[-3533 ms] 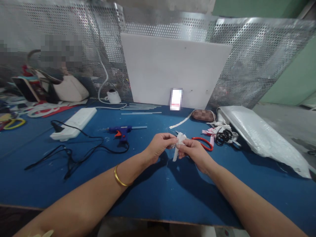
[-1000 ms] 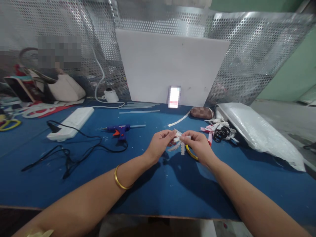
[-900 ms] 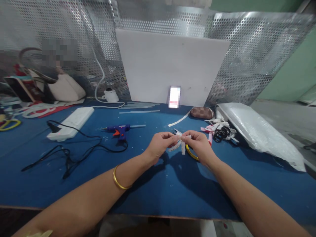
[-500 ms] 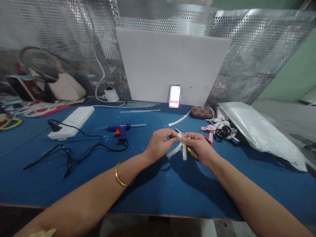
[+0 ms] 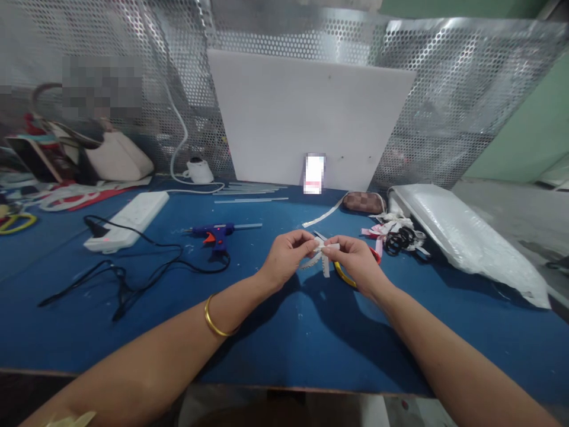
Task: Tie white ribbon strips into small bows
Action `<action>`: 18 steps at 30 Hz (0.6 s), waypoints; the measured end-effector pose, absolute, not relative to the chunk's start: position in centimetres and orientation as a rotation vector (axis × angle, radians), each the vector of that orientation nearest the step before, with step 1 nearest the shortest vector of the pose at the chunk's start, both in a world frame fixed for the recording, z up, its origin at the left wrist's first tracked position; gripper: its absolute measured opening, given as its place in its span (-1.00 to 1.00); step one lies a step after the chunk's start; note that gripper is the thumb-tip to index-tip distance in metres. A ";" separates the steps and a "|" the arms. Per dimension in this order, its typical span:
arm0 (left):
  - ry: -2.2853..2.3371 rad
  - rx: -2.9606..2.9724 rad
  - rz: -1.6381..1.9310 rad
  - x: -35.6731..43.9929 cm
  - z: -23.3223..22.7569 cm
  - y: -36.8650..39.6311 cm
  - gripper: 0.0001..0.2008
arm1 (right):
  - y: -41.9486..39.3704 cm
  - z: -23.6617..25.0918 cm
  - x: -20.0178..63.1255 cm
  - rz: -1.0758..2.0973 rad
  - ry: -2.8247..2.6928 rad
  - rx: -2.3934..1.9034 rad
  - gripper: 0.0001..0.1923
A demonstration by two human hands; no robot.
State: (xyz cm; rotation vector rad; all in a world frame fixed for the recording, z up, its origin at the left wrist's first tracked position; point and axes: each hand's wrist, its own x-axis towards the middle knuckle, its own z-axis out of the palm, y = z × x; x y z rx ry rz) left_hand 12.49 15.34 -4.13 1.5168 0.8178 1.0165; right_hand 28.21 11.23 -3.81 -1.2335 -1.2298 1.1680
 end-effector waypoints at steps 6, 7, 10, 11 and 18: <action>0.726 1.348 0.984 12.6 -4.2 15.2 -0.83 | 10.9 -3.4 28.1 1.181 -1.250 -1.141 -0.86; 0.706 1.298 0.964 12.7 -4.2 15.2 -0.82 | 10.9 -3.3 28.1 1.204 -1.262 -1.113 -0.86; 0.703 1.147 0.899 12.8 -4.4 15.2 -0.77 | 10.9 -3.1 28.0 1.251 -1.231 -1.092 -0.82; 0.713 1.103 0.885 12.8 -4.5 15.2 -0.74 | 11.0 -3.0 28.0 1.240 -1.204 -1.115 -0.80; 0.783 1.167 0.924 12.8 -4.0 14.9 -0.69 | 11.1 -2.8 28.2 1.178 -1.221 -1.227 -0.78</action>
